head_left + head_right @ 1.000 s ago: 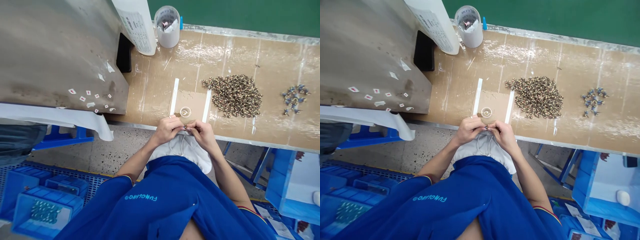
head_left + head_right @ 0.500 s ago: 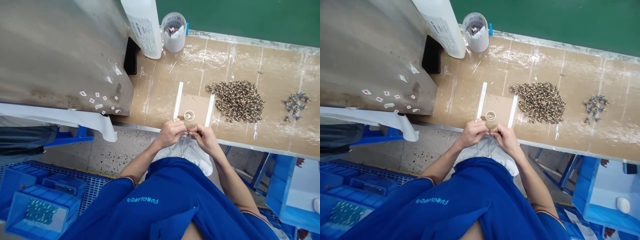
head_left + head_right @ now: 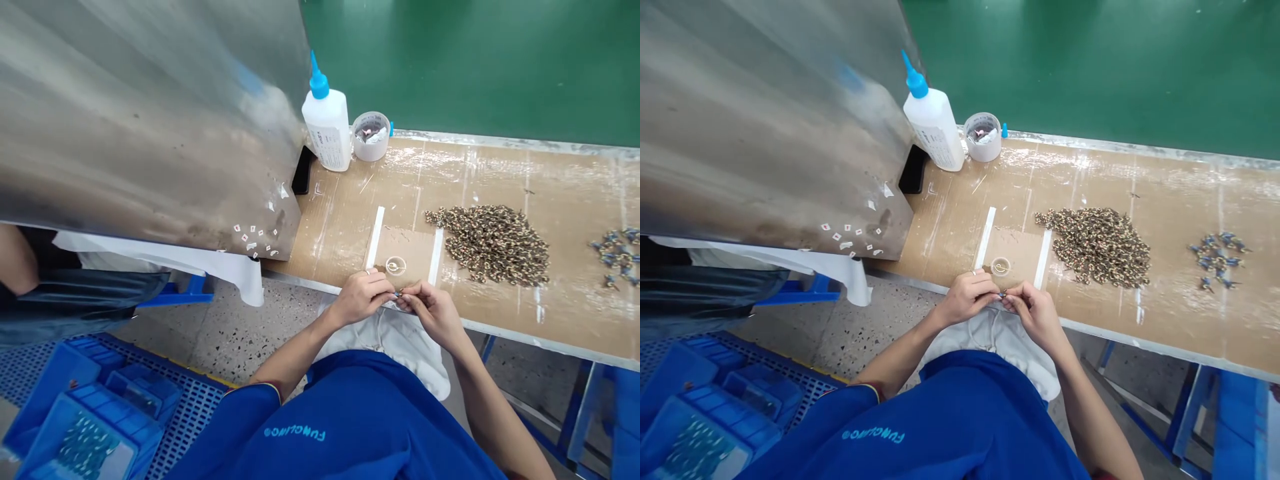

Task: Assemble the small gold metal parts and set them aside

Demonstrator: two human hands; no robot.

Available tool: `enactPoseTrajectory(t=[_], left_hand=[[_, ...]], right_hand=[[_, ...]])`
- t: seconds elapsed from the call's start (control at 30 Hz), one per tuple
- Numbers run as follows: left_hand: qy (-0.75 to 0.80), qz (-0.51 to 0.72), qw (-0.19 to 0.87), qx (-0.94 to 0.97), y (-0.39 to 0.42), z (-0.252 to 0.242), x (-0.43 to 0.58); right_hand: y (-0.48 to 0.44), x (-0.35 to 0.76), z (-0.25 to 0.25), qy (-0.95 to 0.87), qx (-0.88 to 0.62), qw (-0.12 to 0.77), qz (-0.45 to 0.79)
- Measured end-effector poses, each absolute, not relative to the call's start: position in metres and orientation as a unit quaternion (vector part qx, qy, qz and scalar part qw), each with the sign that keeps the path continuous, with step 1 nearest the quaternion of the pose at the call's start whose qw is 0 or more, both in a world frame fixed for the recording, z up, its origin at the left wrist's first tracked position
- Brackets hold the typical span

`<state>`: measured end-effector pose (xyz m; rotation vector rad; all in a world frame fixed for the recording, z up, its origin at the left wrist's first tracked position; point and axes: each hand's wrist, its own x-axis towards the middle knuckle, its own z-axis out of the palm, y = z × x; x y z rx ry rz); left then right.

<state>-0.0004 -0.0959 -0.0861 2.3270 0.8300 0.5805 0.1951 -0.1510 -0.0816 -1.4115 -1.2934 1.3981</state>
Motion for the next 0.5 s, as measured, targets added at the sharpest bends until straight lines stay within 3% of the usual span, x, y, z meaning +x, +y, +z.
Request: enactPoseTrajectory(t=[0.5], left_hand=[[0.316, 0.218, 0.299, 0.874, -0.095, -0.0907, 0.0031]], right_hand=[[-0.1416, 0.1944, -0.0736, -0.549, -0.546, 0.334, 0.538]])
